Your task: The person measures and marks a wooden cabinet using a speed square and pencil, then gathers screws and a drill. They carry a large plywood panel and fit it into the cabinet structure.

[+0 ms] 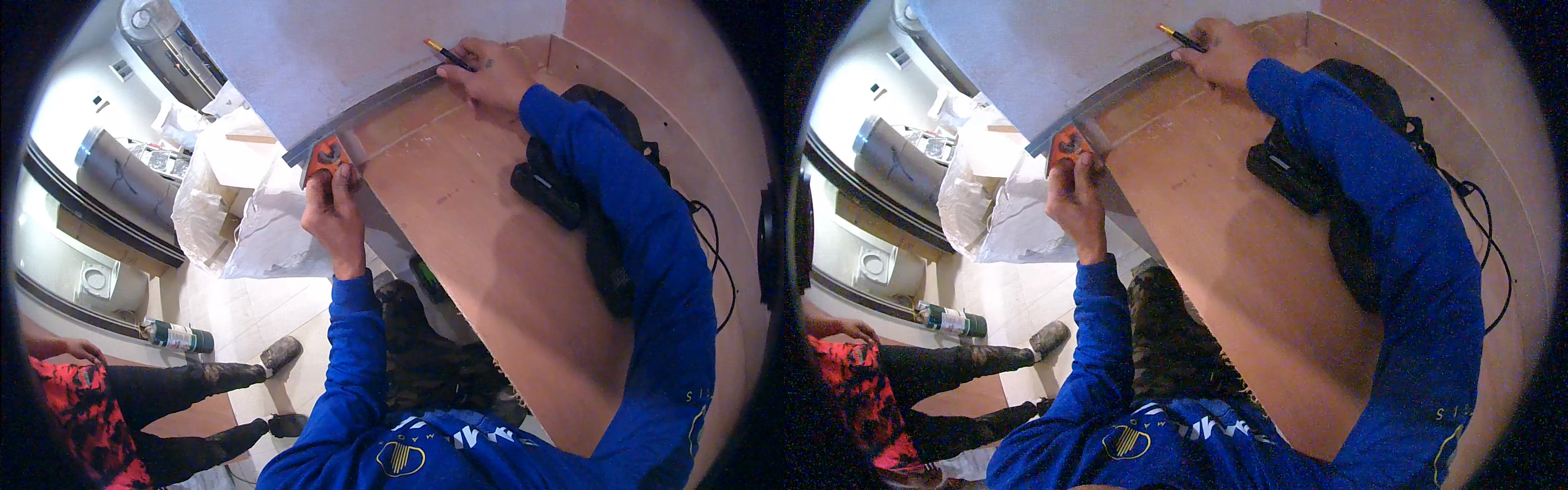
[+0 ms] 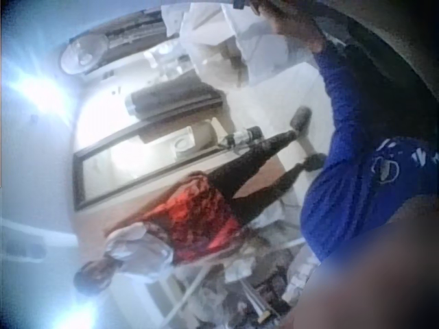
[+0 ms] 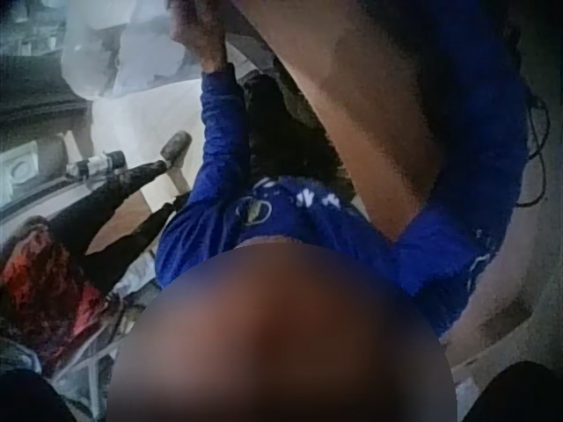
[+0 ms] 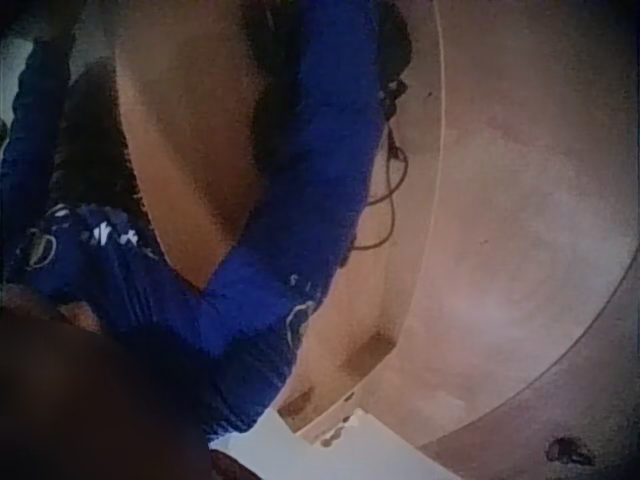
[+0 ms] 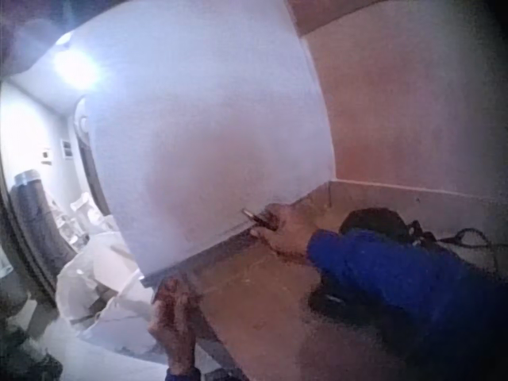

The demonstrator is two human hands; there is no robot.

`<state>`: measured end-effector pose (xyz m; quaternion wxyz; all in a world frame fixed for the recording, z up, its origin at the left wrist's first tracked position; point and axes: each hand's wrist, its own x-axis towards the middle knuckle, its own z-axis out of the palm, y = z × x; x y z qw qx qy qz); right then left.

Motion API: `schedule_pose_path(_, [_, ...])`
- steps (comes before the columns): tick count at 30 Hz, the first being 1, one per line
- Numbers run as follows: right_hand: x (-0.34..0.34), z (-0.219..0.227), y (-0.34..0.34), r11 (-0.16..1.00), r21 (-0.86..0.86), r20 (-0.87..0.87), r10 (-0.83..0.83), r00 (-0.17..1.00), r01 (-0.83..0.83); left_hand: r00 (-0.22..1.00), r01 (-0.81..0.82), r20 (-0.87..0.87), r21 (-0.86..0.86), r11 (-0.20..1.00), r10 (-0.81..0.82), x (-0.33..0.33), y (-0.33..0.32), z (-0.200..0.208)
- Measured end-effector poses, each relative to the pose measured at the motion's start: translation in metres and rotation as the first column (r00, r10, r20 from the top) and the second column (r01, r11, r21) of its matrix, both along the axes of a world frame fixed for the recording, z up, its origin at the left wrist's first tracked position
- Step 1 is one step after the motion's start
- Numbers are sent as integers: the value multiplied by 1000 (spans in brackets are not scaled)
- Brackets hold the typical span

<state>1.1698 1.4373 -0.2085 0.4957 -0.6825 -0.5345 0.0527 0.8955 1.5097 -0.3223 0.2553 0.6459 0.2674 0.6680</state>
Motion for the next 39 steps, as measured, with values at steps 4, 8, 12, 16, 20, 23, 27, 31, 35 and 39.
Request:
schedule_pose_path(4, [-1, 5, -1, 999, -49, 26, 2, 1000, -1, 1000, -3, -22, -22, 1000, 3, -1, 1, 1])
schedule_pose_path(8, [-1, 8, -2, 994, -106, 63, -12, 998, 19, 999, 30, 19, -19, 999, -30, 0, 2, 0])
schedule_pose_path(12, [2, 7, -2, 994, -108, 23, 14, 1000, -11, 995, 65, 73, -64, 996, -61, 1, 2, -1])
schedule_pose_path(16, [5, 6, 1, 998, -58, 62, -32, 998, 36, 998, 52, 49, -100, 994, -47, 0, 3, 0])
schedule_pose_path(20, [-9, 18, 1, 984, 132, 211, -145, 967, 118, 998, 30, 56, -42, 999, -27, 0, 4, 0])
schedule_pose_path(23, [-33, 38, -12, 977, 215, 199, -62, 978, 18, 999, -32, 29, -28, 999, 33, 0, 5, -1])
schedule_pose_path(27, [-74, 45, -36, 876, 229, -2, 436, 900, -424, 998, -45, 41, -64, 997, 48, 2, 7, -2])
schedule_pose_path(31, [-98, 30, -29, 832, 216, 331, 430, 840, -511, 992, -121, 24, 7, 993, 121, 4, 7, -5])
schedule_pose_path(35, [-101, 13, -16, 798, 248, 488, 386, 783, -549, 994, -96, 55, -4, 995, 96, 7, 11, -7])
schedule_pose_path(39, [-102, 8, -8, 783, 236, 513, 403, 758, -576, 991, -101, 86, 22, 995, 99, 9, 11, -7])
